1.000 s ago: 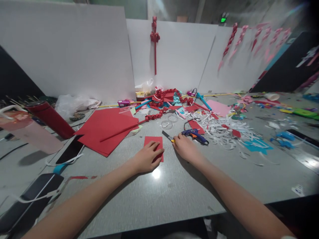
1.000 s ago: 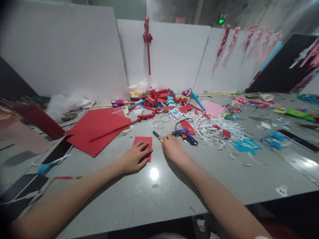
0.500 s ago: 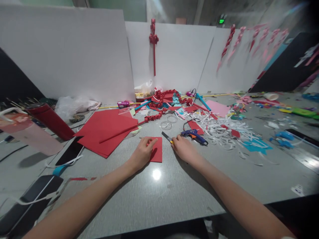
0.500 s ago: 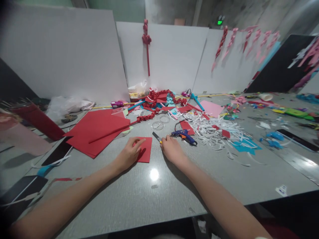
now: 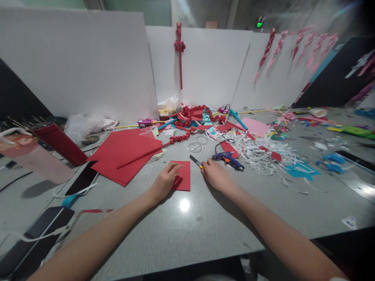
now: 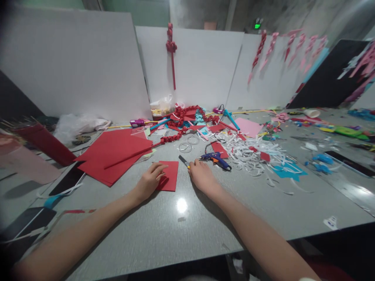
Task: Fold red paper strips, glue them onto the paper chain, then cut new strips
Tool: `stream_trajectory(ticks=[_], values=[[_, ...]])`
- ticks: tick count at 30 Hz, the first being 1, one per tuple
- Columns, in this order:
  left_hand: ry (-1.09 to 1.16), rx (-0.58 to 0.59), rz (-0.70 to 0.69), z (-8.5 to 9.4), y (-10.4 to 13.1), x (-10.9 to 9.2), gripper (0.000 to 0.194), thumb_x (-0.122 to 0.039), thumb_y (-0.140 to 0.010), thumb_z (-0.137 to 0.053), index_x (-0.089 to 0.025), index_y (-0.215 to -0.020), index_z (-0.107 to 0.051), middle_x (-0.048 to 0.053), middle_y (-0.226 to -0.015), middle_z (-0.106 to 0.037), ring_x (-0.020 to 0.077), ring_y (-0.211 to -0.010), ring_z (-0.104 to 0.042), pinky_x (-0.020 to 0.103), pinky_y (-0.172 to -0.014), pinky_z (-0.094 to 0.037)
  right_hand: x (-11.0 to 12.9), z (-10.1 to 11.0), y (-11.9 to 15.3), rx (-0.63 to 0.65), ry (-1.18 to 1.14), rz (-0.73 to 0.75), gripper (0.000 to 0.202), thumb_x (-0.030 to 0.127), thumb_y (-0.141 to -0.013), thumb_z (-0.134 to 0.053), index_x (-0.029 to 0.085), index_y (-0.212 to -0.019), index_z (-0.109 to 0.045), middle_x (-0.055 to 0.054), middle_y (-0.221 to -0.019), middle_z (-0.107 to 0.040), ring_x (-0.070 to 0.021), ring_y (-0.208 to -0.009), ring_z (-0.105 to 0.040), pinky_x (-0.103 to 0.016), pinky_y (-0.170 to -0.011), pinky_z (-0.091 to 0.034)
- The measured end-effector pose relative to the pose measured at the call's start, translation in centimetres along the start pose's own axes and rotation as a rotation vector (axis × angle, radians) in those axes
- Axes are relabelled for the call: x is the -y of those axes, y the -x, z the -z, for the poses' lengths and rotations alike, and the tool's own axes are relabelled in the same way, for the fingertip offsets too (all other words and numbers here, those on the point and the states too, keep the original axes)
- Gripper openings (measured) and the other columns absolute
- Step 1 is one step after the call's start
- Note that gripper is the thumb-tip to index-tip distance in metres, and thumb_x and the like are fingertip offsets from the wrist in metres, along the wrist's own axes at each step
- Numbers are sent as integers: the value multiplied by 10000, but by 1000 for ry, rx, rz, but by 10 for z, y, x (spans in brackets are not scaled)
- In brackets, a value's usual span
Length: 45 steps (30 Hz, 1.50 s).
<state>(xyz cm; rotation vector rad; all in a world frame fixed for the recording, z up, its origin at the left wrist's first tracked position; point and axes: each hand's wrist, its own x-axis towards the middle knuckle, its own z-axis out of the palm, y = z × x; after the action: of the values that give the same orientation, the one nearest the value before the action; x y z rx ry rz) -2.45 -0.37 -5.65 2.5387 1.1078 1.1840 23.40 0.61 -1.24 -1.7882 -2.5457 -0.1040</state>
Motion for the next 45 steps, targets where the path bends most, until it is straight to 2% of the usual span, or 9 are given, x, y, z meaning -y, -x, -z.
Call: stream_trajectory(ticks=[8,12,16,19,26,30,35,40,45], values=[[-38,114,-26,0,3,3,178,-161,-1040,-488,-177,-1087,-658,150,-1284,-621,223,-1109,-676,393,-944,-581,-1,-2,-2,3,16,-2,317,320,-1089,-426,130,-1232,-636,-185,-1184,-637,-313,-1076,-645,-369,-880,-444],[-10,132,-48,1,2,3,235,-137,-1029,-497,-192,-1179,-669,166,-1443,-579,246,-1258,-644,448,-1048,-558,-1,-3,-2,9,11,-5,315,320,-1089,-422,132,-1230,-632,-189,-1189,-635,-309,-1073,-645,-367,-889,-439],[-38,274,-129,0,-2,7,505,22,-951,-432,-218,-1351,-626,125,-1473,-608,245,-1442,-513,512,-1162,-479,0,-2,-1,25,9,-10,316,325,-1088,-422,139,-1247,-622,-196,-1211,-630,-313,-1093,-643,-367,-905,-434],[-96,345,-67,-3,-3,11,600,52,-893,-442,-204,-1414,-594,119,-1491,-603,243,-1450,-507,504,-1176,-467,4,0,0,17,2,-22,344,304,-1079,-424,130,-1331,-580,-204,-1213,-638,-327,-1089,-648,-378,-909,-436],[-234,247,116,-4,-1,15,600,56,-815,-501,-160,-1352,-656,171,-1434,-628,296,-1362,-565,529,-1146,-479,6,10,10,64,-202,57,586,325,-1062,-433,195,-1620,-306,-183,-1292,-640,-290,-1023,-690,-341,-864,-445],[-219,186,162,-1,-2,18,498,13,-874,-483,-165,-1298,-674,160,-1364,-657,289,-1302,-586,525,-1110,-500,-6,33,14,143,-312,278,592,372,-1048,-441,317,-1626,-322,-108,-1303,-644,-222,-942,-690,-285,-773,-449],[-152,178,156,-3,-2,21,419,-60,-980,-390,-147,-1310,-634,151,-1419,-611,254,-1357,-551,479,-1164,-462,-16,57,31,172,-130,526,576,300,-991,-506,348,-1563,-466,-76,-1119,-654,-199,-838,-651,-272,-674,-407],[-189,214,128,-4,-3,20,405,-122,-1025,-363,-125,-1346,-610,165,-1437,-600,261,-1379,-533,481,-1195,-429,-14,43,69,200,-126,579,584,294,-1009,-494,360,-1586,-436,-69,-1060,-644,-208,-856,-621,-300,-724,-423],[-202,225,119,-4,-4,19,393,-144,-1016,-382,-112,-1320,-630,174,-1418,-615,276,-1375,-533,488,-1192,-431,-2,19,90,104,-110,452,588,266,-1019,-475,302,-1603,-418,-95,-1082,-643,-244,-943,-587,-350,-801,-441]])
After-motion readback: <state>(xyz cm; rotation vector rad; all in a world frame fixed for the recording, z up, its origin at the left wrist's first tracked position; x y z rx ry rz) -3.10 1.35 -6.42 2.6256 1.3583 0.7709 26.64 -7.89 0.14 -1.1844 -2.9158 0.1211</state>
